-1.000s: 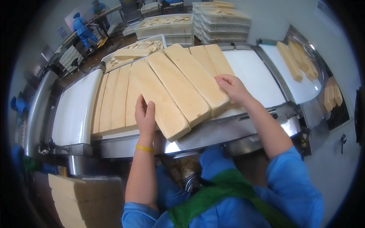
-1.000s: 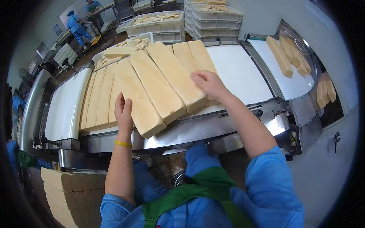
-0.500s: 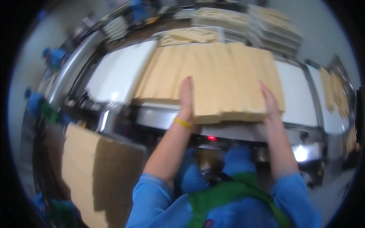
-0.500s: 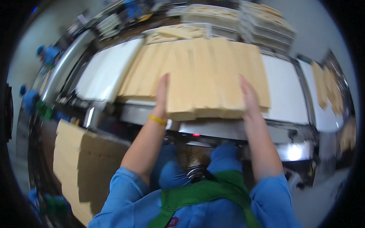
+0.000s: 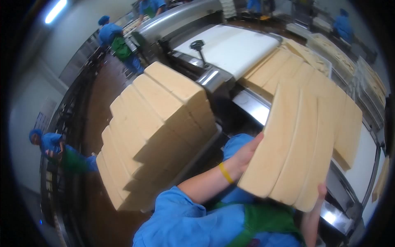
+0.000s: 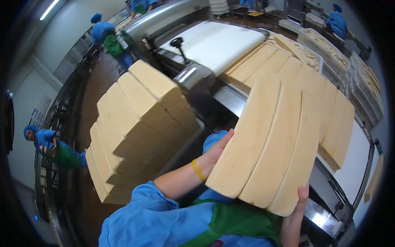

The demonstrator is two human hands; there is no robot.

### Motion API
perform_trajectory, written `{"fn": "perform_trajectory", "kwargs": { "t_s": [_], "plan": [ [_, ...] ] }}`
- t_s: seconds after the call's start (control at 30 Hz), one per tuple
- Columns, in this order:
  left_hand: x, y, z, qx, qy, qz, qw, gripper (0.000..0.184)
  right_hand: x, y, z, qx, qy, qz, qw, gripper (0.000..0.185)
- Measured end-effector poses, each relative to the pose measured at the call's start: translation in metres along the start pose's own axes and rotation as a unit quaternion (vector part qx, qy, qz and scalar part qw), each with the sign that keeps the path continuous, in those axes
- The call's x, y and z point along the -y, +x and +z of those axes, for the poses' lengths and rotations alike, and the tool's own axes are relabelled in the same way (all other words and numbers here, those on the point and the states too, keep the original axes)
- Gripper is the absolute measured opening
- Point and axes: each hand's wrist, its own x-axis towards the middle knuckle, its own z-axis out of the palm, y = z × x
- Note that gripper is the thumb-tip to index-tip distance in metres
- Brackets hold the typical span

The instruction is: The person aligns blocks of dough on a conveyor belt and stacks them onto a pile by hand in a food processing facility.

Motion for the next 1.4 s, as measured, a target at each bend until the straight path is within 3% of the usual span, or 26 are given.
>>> {"fn": "perform_trajectory", "kwargs": {
  "t_s": [0.1, 0.23, 0.27, 0.33, 0.4, 0.43, 0.5, 0.57, 0.67, 0.83, 0.87, 0.97, 1.0, 1.03, 1.1, 1.2, 1.27, 1.3, 1.37, 1.4],
  "plan": [
    [0.008, -0.059, 0.025, -0.011, 0.109, 0.112, 0.988, 0.062, -0.012, 0.006, 0.023, 0.094, -0.022, 0.001, 0.995, 0.095],
    [0.018, -0.154, 0.056, -0.15, 0.322, 0.286, 0.89, 0.079, -0.024, 0.023, 0.068, 0.247, -0.087, 0.019, 0.965, 0.106],
    [0.021, -0.184, 0.053, -0.154, 0.314, 0.313, 0.883, 0.083, -0.032, 0.03, 0.084, 0.301, -0.098, 0.031, 0.948, 0.109],
    [0.037, -0.227, 0.075, -0.181, 0.367, 0.404, 0.818, 0.097, -0.043, 0.037, 0.124, 0.405, -0.113, 0.047, 0.906, 0.115],
    [0.05, -0.27, 0.081, -0.132, 0.43, 0.525, 0.722, 0.091, -0.057, 0.036, 0.175, 0.505, -0.107, 0.054, 0.855, 0.117],
    [0.062, -0.29, 0.089, -0.136, 0.44, 0.571, 0.68, 0.09, -0.068, 0.034, 0.199, 0.553, -0.094, 0.058, 0.826, 0.116],
    [0.086, -0.321, 0.111, -0.169, 0.425, 0.642, 0.615, 0.088, -0.087, 0.034, 0.249, 0.656, -0.123, -0.027, 0.744, 0.11],
    [0.109, -0.345, 0.13, -0.223, 0.385, 0.69, 0.57, 0.086, -0.103, 0.016, 0.291, 0.697, -0.114, -0.031, 0.707, 0.106],
    [0.138, -0.361, 0.146, -0.286, 0.325, 0.739, 0.516, 0.084, -0.133, -0.013, 0.329, 0.719, -0.102, 0.063, 0.684, 0.102],
    [0.152, -0.375, 0.151, -0.337, 0.256, 0.769, 0.479, 0.08, -0.182, -0.048, 0.341, 0.648, -0.043, 0.262, 0.714, 0.097],
    [0.149, -0.378, 0.152, -0.34, 0.245, 0.768, 0.485, 0.079, -0.19, -0.054, 0.342, 0.628, -0.05, 0.2, 0.75, 0.089],
    [0.119, -0.399, 0.151, -0.333, 0.245, 0.741, 0.529, 0.077, -0.186, -0.048, 0.358, 0.47, -0.184, 0.3, 0.809, 0.076],
    [0.102, -0.418, 0.149, -0.316, 0.264, 0.717, 0.563, 0.071, -0.187, -0.049, 0.366, 0.408, -0.2, 0.28, 0.846, 0.052],
    [0.085, -0.438, 0.148, -0.3, 0.284, 0.69, 0.595, 0.065, -0.191, -0.046, 0.37, 0.374, -0.172, 0.311, 0.857, 0.049],
    [0.05, -0.45, 0.151, -0.321, 0.318, 0.68, 0.578, 0.064, -0.174, -0.036, 0.365, 0.358, -0.026, 0.423, 0.832, 0.041],
    [0.035, -0.446, 0.163, -0.363, 0.34, 0.657, 0.566, 0.062, -0.185, -0.024, 0.33, 0.373, -0.081, 0.465, 0.799, 0.032],
    [0.033, -0.45, 0.166, -0.405, 0.331, 0.659, 0.54, 0.053, -0.18, -0.026, 0.317, 0.491, -0.246, 0.441, 0.71, 0.032],
    [0.026, -0.474, 0.156, -0.466, 0.365, 0.639, 0.491, 0.049, -0.179, -0.028, 0.313, 0.541, -0.323, 0.42, 0.652, 0.032],
    [0.009, -0.527, 0.129, -0.578, 0.425, 0.582, 0.384, 0.041, -0.183, -0.043, 0.304, 0.728, -0.299, 0.156, 0.597, 0.034],
    [0.01, -0.519, 0.13, -0.601, 0.456, 0.569, 0.326, 0.041, -0.171, -0.049, 0.314, 0.759, -0.322, 0.108, 0.555, 0.037]
  ]
}}
